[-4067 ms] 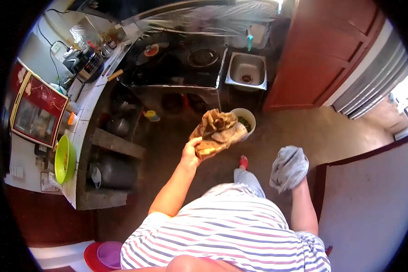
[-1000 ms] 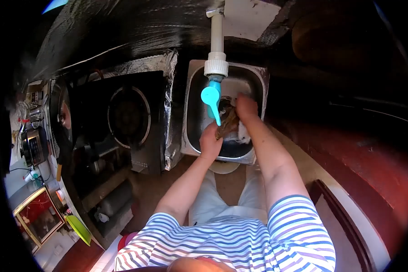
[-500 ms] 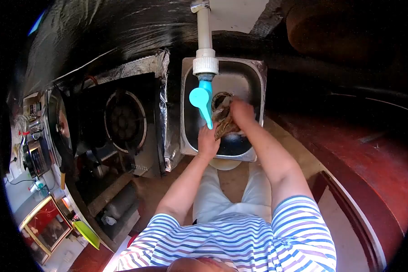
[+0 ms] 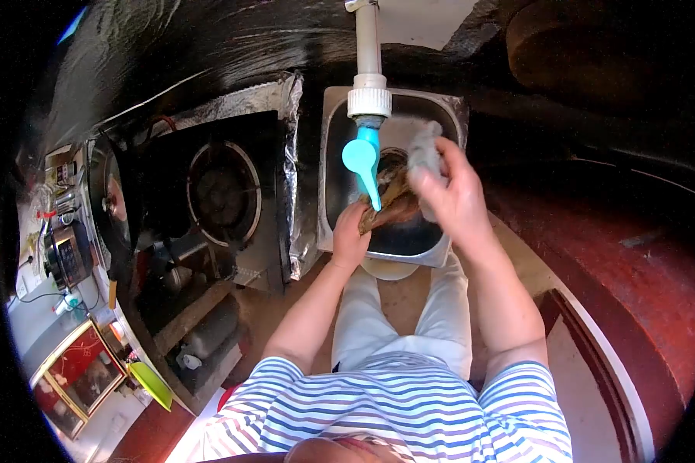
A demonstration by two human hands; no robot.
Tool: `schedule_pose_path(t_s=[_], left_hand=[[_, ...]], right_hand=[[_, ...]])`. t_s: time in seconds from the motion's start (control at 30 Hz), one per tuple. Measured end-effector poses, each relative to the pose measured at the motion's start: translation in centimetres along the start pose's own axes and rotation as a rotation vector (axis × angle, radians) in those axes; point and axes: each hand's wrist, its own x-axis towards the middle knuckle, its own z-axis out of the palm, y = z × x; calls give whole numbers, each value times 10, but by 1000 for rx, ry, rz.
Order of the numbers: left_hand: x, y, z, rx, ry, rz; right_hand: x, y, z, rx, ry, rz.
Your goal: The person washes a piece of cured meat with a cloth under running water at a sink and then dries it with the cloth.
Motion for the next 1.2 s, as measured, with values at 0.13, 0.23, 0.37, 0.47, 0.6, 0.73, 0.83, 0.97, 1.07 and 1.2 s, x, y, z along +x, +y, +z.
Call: schedule_pose_path(t_s=[0.13,0.23,0.37,0.47,0.6,0.73,0.83,0.97,1.07,1.2], left_hand=[[5,-23,20,11,-115,-7],[11,5,6,28,-43,18],[14,-4,15,6,-24,29],[15,-6,20,-2,-19,47],[20,-5,23,11,-14,3],[40,10,12,-40,-110,-238],[44,-6,22,-14,-83,-185],[44,14,16,80,-102,-173],[35,-2,33,79,-30,-63],[28,10,30,54,-72,-123]], right_hand=[[-16,-54,29,-473,-88,-421],[-4,-54,41,-560,-5,-425],[2,-49,40,-600,-4,-503],[6,-50,36,-553,-78,-494],[6,-49,33,-513,-101,-465],[7,-48,35,-475,-103,-430],[8,-36,27,-365,-41,-444],[5,42,29,-269,-26,-144],[-9,74,61,-570,-216,-108],[3,115,74,-884,-217,-174]])
